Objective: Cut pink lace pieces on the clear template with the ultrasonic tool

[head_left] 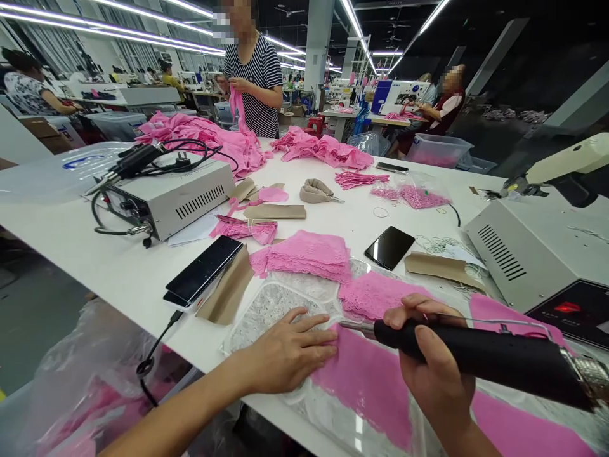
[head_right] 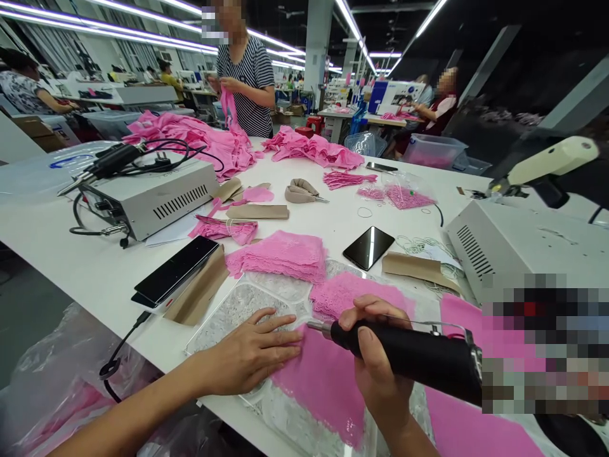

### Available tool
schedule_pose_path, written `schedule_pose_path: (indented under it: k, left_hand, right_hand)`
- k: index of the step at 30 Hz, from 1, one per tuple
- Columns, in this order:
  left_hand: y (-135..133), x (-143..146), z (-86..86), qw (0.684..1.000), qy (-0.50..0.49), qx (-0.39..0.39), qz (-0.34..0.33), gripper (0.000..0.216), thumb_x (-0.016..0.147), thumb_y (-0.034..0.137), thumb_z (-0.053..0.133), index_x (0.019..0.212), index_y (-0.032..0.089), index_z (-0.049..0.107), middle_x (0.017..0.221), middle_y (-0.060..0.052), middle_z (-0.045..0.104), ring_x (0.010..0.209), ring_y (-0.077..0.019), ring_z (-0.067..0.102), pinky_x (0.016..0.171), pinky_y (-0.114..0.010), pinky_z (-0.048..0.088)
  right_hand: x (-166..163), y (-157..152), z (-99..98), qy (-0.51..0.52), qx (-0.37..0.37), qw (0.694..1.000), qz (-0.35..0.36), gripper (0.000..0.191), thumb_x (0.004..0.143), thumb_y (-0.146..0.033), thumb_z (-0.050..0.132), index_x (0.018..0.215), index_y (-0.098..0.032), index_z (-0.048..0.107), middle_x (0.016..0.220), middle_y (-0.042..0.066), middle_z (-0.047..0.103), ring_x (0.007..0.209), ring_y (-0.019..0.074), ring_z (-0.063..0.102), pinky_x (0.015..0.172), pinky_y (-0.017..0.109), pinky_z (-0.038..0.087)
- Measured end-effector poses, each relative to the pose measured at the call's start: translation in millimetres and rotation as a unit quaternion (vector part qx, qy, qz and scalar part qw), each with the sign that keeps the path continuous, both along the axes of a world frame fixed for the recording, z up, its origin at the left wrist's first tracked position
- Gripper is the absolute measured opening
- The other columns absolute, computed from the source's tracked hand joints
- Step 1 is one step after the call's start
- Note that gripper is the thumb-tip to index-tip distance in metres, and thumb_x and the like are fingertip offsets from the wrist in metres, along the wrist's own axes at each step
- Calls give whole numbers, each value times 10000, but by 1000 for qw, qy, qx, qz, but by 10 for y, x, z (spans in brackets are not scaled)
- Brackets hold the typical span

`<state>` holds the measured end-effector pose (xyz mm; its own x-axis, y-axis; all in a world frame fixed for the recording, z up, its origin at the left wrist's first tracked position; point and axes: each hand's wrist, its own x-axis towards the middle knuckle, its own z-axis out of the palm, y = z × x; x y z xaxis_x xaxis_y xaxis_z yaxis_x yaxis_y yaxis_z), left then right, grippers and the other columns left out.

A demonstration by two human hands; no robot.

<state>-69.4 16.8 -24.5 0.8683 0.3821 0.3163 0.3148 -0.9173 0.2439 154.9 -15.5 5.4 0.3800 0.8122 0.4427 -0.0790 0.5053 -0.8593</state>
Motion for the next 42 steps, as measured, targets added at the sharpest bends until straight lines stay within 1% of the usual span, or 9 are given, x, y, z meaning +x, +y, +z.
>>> schedule_pose_path:
  k: [4, 10, 16, 19, 22, 25, 28, 36, 42]
  left_hand:
    - [5, 6, 12, 1000, 1, -5, -2, 291, 1001, 226, 434, 1224, 205, 620, 1294, -52, 644, 1340, -249, 467, 1145, -436, 263]
    - [-3, 4, 18, 1000, -8, 0, 2, 277, 989, 216, 461, 1208, 210, 631, 1276, -57, 654, 1347, -237, 461, 1160, -437, 258]
    - [-12, -3, 25, 1000, -13, -6, 0, 286, 1004, 228, 435, 1208, 187, 631, 1277, -65, 654, 1351, -249, 457, 1161, -452, 264]
    - [-44, -66, 56, 1000, -8, -12, 7, 299, 997, 233, 445, 1228, 188, 629, 1272, -85, 654, 1344, -251, 465, 1159, -455, 276]
    - [-117, -197, 72, 1000, -6, -15, 23, 315, 987, 233, 468, 1265, 188, 609, 1290, -92, 642, 1360, -252, 448, 1165, -447, 274]
    - [-211, -346, 59, 999, -14, -15, 48, 320, 978, 212, 487, 1281, 195, 591, 1309, -85, 631, 1371, -244, 436, 1165, -440, 277]
    - [-275, -448, 36, 998, -24, -10, 57, 330, 963, 187, 495, 1282, 190, 579, 1320, -86, 624, 1371, -241, 433, 1153, -434, 297]
    - [-287, -495, 4, 997, -51, -3, 57, 308, 954, 172, 497, 1246, 183, 594, 1316, -71, 628, 1379, -235, 420, 1151, -418, 293]
    - [-300, -500, 9, 997, -48, -2, 63, 281, 958, 177, 488, 1209, 182, 615, 1276, -58, 657, 1365, -239, 440, 1140, -409, 298]
  right_hand:
    - [-6, 3, -13, 0, 2, 1000, -3, 106, 815, -259, 626, 912, -239, 591, 771, 5, 575, 772, 171, 565, 731, 354, 505]
    - [-32, -7, -9, 11, -2, 1000, 19, 85, 818, -227, 629, 894, -236, 591, 886, 3, 572, 698, 131, 584, 702, 351, 534]
    - [-41, -17, 8, 3, 1, 1000, 23, 54, 823, -218, 632, 839, -226, 581, 849, 2, 581, 694, 133, 603, 668, 334, 554]
    - [-34, -15, 7, 4, -3, 1000, 23, 59, 818, -217, 634, 850, -226, 586, 854, 2, 577, 689, 132, 606, 669, 339, 557]
    - [-29, -19, 13, 24, -6, 999, 25, 84, 799, -217, 645, 870, -227, 599, 879, 5, 570, 683, 128, 606, 672, 343, 556]
    - [-43, -35, 24, 43, -10, 998, 32, 94, 794, -219, 652, 876, -225, 606, 901, 5, 555, 683, 120, 598, 688, 342, 553]
    - [-80, -52, 27, 47, -10, 998, 47, 96, 796, -228, 657, 878, -226, 606, 899, 3, 549, 681, 119, 588, 687, 343, 549]
    - [-122, -68, 5, 32, -13, 998, 47, 87, 796, -226, 656, 870, -231, 610, 889, 5, 561, 675, 123, 584, 687, 352, 545]
    - [-112, -79, 8, 24, -31, 998, 42, 70, 794, -225, 657, 829, -223, 596, 854, -1, 562, 693, 127, 592, 701, 343, 557]
